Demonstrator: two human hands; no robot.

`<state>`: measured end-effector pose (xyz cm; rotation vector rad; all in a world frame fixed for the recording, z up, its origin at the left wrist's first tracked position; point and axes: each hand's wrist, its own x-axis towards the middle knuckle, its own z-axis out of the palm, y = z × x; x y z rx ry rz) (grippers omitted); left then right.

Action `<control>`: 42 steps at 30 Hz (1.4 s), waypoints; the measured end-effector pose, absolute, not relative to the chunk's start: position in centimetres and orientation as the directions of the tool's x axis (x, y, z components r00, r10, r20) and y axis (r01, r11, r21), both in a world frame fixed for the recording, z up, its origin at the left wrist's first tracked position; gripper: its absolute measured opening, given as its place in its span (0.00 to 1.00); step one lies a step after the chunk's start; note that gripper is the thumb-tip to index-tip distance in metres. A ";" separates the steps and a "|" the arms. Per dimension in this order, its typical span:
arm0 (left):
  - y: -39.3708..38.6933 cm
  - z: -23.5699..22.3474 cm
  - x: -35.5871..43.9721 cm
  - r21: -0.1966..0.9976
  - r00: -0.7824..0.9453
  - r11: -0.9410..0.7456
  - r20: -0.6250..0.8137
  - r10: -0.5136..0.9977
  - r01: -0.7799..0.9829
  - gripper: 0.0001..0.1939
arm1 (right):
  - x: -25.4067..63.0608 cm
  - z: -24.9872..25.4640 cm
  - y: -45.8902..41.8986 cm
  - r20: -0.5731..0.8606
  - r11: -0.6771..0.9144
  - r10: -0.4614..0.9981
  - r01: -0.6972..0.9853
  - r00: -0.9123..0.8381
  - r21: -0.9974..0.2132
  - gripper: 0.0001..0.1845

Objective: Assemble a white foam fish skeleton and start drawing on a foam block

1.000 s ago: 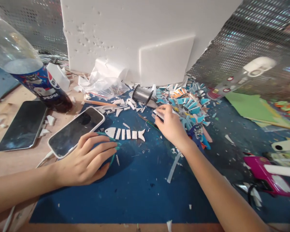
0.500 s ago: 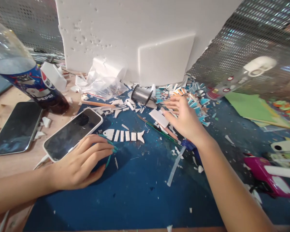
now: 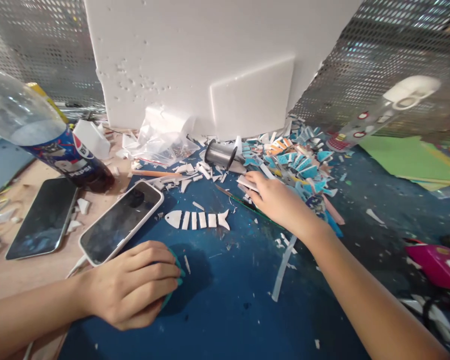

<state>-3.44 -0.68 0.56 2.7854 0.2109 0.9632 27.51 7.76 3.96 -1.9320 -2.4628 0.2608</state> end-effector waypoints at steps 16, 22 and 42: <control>-0.7 -0.6 -2.9 0.256 0.645 -0.857 0.572 0.507 0.447 0.19 | 26.2 4.5 5.5 0.029 0.544 0.837 0.824 -0.547 -0.157 0.28; -0.5 -0.4 -3.0 0.277 0.669 -0.897 0.598 0.442 0.345 0.21 | 27.0 3.4 6.7 -0.002 0.511 0.857 0.852 -0.515 -0.115 0.29; -0.7 0.4 -3.4 0.123 0.714 -0.950 0.634 0.297 0.286 0.12 | 28.4 2.3 8.7 0.067 0.477 0.878 0.878 -0.475 -0.028 0.27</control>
